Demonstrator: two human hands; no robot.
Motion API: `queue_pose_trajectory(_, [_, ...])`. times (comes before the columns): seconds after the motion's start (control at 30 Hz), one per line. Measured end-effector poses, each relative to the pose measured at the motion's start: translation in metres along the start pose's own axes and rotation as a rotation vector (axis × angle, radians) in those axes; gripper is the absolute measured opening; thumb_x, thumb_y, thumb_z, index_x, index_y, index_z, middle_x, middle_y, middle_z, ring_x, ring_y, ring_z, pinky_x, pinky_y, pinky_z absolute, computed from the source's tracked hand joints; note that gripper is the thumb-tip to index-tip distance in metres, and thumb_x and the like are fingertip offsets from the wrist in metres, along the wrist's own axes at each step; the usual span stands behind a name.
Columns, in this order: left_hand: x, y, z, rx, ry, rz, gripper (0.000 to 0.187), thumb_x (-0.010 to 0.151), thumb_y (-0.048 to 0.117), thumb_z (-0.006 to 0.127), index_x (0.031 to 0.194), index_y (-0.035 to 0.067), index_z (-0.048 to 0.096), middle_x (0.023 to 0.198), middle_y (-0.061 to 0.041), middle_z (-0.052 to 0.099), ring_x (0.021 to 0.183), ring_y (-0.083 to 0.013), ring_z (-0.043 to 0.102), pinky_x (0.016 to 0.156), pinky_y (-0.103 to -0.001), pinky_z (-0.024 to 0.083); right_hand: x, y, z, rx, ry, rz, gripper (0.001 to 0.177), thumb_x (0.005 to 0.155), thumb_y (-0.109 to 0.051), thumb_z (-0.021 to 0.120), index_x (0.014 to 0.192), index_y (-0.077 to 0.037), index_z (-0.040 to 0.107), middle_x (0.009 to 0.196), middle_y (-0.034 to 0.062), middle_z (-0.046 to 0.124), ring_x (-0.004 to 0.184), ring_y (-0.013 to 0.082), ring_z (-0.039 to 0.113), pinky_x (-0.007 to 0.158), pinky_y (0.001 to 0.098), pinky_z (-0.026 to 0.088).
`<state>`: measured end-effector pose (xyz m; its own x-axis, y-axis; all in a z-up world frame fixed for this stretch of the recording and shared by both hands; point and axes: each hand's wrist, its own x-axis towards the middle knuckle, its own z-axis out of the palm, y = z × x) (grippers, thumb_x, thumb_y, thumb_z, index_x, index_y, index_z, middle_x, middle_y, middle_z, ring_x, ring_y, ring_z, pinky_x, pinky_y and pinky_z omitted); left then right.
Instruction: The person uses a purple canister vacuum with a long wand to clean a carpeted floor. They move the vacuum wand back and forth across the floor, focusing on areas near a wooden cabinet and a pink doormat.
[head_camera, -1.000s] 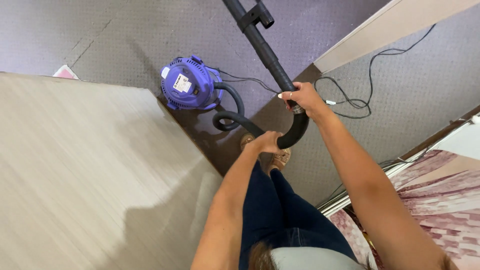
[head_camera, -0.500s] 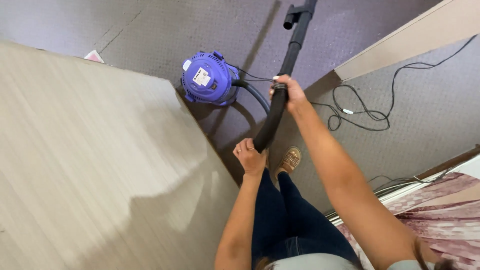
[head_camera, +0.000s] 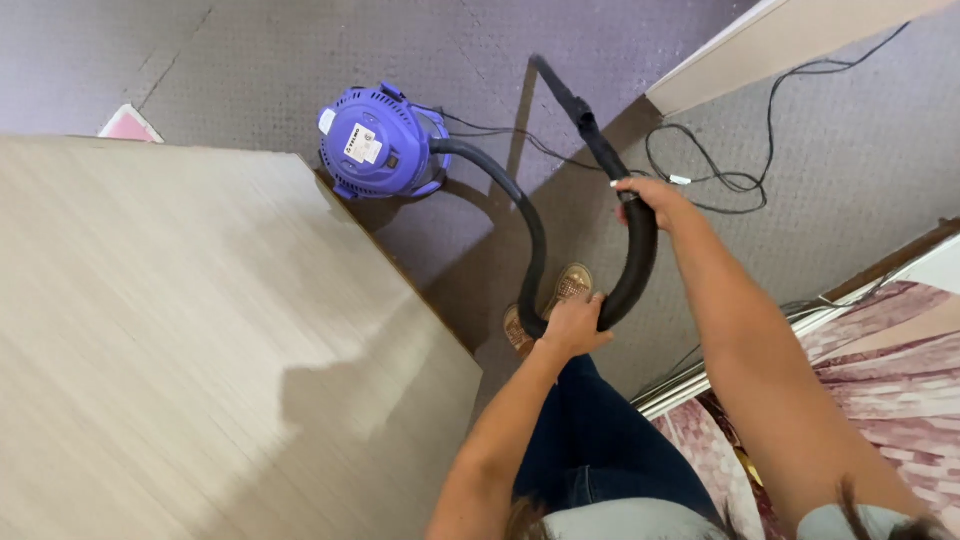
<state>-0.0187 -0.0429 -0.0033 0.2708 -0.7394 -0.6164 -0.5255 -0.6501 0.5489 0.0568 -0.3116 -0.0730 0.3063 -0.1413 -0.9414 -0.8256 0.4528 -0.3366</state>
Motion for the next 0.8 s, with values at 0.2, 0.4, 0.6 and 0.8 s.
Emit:
queue_pose_trajectory(0.2, [-0.015, -0.011, 0.035, -0.373, -0.160, -0.067, 0.085, 0.075, 0.059, 0.070, 0.137, 0.001, 0.059, 0.121, -0.025, 0.066, 0.112, -0.0432, 0.067, 0.091, -0.054, 0.056, 0.051, 0.065, -0.018, -0.437, 0.206, -0.206, 0.049, 0.078, -0.022, 0.075, 0.125, -0.010, 0.065, 0.074, 0.0183, 0.067, 0.054, 0.0325, 0.071, 0.049, 0.0468, 0.058])
queue_pose_trajectory(0.4, [-0.089, -0.032, 0.005, -0.534, -0.317, -0.243, 0.097, 0.066, 0.058, 0.079, 0.140, -0.002, 0.059, 0.124, -0.030, 0.067, 0.117, -0.0465, 0.065, 0.097, -0.055, 0.057, 0.060, 0.093, 0.009, -0.796, 0.141, -0.172, 0.087, 0.079, -0.040, 0.071, 0.160, -0.043, 0.039, 0.130, 0.0189, 0.067, 0.112, 0.0373, 0.069, 0.091, 0.0441, 0.053])
queue_pose_trajectory(0.6, [-0.136, -0.034, -0.012, -0.239, -0.153, -0.195, 0.073, 0.076, 0.066, 0.069, 0.121, 0.008, 0.068, 0.099, -0.020, 0.075, 0.096, -0.0404, 0.073, 0.084, -0.051, 0.060, -0.002, 0.089, 0.067, -0.793, 0.050, -0.125, 0.087, 0.085, -0.035, 0.066, 0.164, -0.037, 0.029, 0.142, 0.0190, 0.061, 0.126, 0.0367, 0.062, 0.103, 0.0436, 0.050])
queue_pose_trajectory(0.8, [-0.152, -0.053, 0.017, -0.272, 0.073, -0.196, 0.060, 0.068, 0.058, 0.078, 0.107, 0.013, 0.072, 0.089, -0.014, 0.074, 0.089, -0.0343, 0.073, 0.083, -0.044, 0.059, -0.020, 0.104, 0.072, -0.710, 0.118, -0.115, 0.089, 0.076, -0.031, 0.074, 0.159, -0.038, 0.043, 0.138, 0.0176, 0.065, 0.120, 0.0369, 0.066, 0.097, 0.0432, 0.052])
